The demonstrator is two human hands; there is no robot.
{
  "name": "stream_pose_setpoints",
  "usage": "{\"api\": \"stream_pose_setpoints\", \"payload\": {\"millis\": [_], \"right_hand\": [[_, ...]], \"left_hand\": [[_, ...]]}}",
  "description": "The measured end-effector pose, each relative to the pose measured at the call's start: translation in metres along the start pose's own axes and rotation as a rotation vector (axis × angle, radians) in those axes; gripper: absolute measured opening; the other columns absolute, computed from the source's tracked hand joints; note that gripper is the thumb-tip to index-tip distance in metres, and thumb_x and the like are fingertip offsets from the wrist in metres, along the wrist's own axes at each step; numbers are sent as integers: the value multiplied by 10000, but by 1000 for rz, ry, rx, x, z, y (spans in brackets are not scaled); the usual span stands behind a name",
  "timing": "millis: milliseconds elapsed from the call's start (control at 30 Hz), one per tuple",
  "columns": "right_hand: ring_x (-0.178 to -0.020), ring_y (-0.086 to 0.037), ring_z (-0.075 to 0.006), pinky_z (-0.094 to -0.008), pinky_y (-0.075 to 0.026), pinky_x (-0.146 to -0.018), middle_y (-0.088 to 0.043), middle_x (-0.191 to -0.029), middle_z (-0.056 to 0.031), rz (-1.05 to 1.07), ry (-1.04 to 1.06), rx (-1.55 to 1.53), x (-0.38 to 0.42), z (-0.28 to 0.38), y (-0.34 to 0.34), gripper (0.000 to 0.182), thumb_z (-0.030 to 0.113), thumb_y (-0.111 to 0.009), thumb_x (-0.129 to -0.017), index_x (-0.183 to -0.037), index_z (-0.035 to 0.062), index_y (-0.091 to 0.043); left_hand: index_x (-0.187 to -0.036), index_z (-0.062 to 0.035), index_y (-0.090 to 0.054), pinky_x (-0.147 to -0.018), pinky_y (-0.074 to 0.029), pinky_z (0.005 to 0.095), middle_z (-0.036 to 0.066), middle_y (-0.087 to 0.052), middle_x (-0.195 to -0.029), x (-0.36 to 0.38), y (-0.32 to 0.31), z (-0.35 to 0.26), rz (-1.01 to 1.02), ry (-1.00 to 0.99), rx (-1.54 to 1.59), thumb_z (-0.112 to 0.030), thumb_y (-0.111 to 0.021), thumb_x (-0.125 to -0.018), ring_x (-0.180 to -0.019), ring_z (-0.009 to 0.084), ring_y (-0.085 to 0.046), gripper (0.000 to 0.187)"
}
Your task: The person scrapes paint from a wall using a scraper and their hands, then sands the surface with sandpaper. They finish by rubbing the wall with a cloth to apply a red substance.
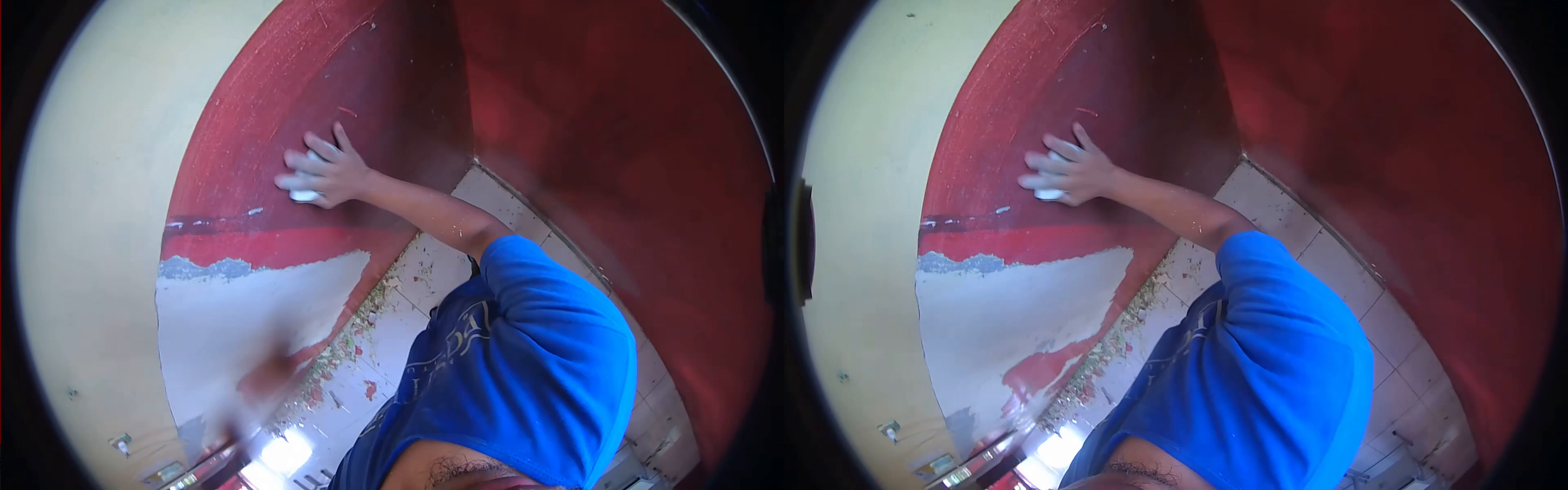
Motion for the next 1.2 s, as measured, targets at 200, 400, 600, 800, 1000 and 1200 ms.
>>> {"api": "stream_pose_setpoints", "payload": {"millis": [200, 400, 600, 800, 1000, 1200], "right_hand": [[-1296, -426, -338, -636, -189, -1131, -575, -1241, 42, 103, 69, 130, 27, -118, 21, 376, 368, -639, -731, -1100, 433, -669], [-1467, -195, -430, -607, -121, -1168, -252, -1595, -195, -175, -235, 46, -53, -210, 68, 607, 402, -379, -1029, -1539, 83, -300], [-1476, -66, -491, -616, -47, -1167, -75, -1600, -302, -137, -561, -2, 154, -170, -3, 716, 448, -290, -1022, -1526, -53, -203], [-1475, -29, -505, -628, -27, -1159, -35, -1594, -326, -101, -460, 50, 70, -210, 31, 771, 521, -227, -1027, -1532, -57, -166], [-1480, -87, -478, -595, -44, -1178, -84, -1605, -293, -108, 50, 84, 112, -275, 23, 757, 521, -194, -1028, -1534, -42, -194], [-1495, -45, -445, -579, -23, -1185, -37, -1623, -253, -151, -503, 22, 353, -223, -57, 841, 625, -185, -1004, -1557, -7, -122]], "left_hand": [[-1358, 39, -518, -1055, -431, 441, 250, -631, -1237, 16, -1, 17, -300, 53, 397, -352, -511, -1008, -1211, 390, -574, 526], [-1358, 42, -491, -1091, -383, 436, 244, -540, -1348, 39, 81, -128, -612, -216, -45, -143, -579, -957, -1279, 390, -500, 450], [-1430, 27, -372, -1120, -277, 612, 300, -325, -1471, 1, 229, -202, -1256, -561, -577, -164, -574, -930, -1370, 513, -320, 573], [-1533, -33, -229, -1163, -134, 619, 297, -139, -1587, -94, 283, -244, -1615, -748, -724, -366, -497, -973, -1460, 513, -126, 705], [-1523, -48, -313, -1182, -44, 600, 260, -194, -1593, -123, 285, -243, -1937, -813, -838, -459, -423, -988, -1482, 454, -146, 684], [-1393, -23, -517, -1115, -329, 498, 247, -466, -1443, -116, 289, -262, -2142, -902, -966, -452, -442, -1007, -1345, 408, -438, 582]]}}
Point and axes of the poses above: each hand's wrist, its own x-axis away from the middle knuckle, its own y-axis out of the back of the hand, z = x × y, the point moved 3 cm from there along -x, towards the middle knuckle
